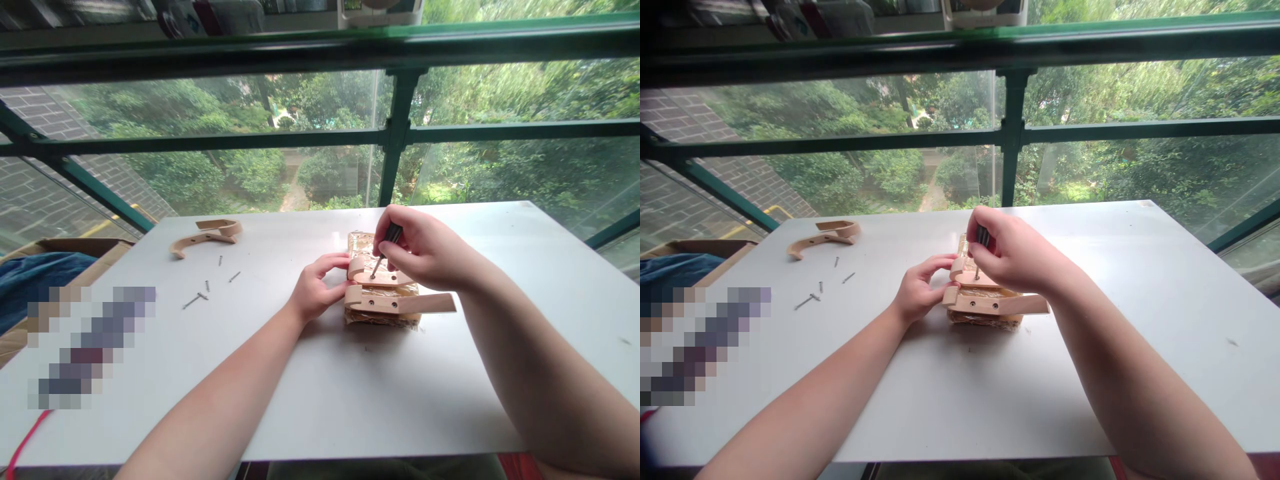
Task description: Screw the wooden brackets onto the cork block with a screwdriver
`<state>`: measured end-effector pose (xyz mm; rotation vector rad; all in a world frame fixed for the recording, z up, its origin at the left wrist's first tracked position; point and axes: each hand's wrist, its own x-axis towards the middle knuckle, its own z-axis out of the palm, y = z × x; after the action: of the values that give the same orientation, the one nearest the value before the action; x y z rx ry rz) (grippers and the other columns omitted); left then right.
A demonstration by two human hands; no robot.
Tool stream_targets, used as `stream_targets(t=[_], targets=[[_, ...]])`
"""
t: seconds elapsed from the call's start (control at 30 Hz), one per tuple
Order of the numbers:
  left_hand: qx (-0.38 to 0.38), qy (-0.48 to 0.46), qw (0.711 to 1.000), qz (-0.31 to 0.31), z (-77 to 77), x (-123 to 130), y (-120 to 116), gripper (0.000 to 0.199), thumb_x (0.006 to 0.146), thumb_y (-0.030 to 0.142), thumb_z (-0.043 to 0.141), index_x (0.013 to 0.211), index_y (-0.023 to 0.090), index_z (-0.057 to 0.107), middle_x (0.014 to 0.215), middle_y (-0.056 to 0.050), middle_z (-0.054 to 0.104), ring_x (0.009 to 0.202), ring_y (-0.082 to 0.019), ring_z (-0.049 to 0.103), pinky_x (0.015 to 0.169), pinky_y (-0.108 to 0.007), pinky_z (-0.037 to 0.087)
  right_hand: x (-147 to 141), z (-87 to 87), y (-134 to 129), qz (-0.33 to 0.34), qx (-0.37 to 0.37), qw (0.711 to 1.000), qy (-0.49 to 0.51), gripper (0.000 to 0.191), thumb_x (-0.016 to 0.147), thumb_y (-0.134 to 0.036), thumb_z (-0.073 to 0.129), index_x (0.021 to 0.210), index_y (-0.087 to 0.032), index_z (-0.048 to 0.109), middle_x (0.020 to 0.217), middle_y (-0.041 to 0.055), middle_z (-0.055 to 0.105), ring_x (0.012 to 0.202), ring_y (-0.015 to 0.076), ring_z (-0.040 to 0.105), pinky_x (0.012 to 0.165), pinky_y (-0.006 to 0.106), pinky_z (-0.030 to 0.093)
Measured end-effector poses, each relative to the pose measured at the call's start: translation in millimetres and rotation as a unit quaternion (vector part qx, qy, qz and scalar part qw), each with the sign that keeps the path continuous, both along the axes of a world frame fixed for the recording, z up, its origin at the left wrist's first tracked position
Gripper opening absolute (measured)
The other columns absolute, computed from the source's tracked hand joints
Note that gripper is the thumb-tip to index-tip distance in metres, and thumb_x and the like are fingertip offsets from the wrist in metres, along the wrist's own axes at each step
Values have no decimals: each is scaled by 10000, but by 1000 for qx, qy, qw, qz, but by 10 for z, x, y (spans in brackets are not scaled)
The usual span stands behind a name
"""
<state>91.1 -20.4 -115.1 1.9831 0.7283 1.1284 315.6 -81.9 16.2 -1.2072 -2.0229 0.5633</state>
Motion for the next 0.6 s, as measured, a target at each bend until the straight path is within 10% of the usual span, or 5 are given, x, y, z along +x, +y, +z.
stream_targets(t=[0.3, 0.6], targets=[[-9, -1, 1000, 2, -13, -3, 11, 370, 741, 318, 797, 1088, 212, 726, 1283, -110, 672, 1243, -290, 604, 1129, -445, 438, 50, -26, 19, 15, -58, 997, 49, 345, 850, -86, 495, 1140, -265, 547, 926, 33, 683, 655, 147, 654, 573, 281, 493], [-8, -7, 1000, 6, -20, -2, -1, 373, 747, 302, 791, 1104, 218, 725, 1275, -104, 673, 1244, -284, 601, 1130, -435, 437, 162, 11, 49, -29, -20, 999, -13, 145, 845, -295, 666, 861, -230, 538, 703, 7, 642, 634, 171, 619, 556, 293, 452]])
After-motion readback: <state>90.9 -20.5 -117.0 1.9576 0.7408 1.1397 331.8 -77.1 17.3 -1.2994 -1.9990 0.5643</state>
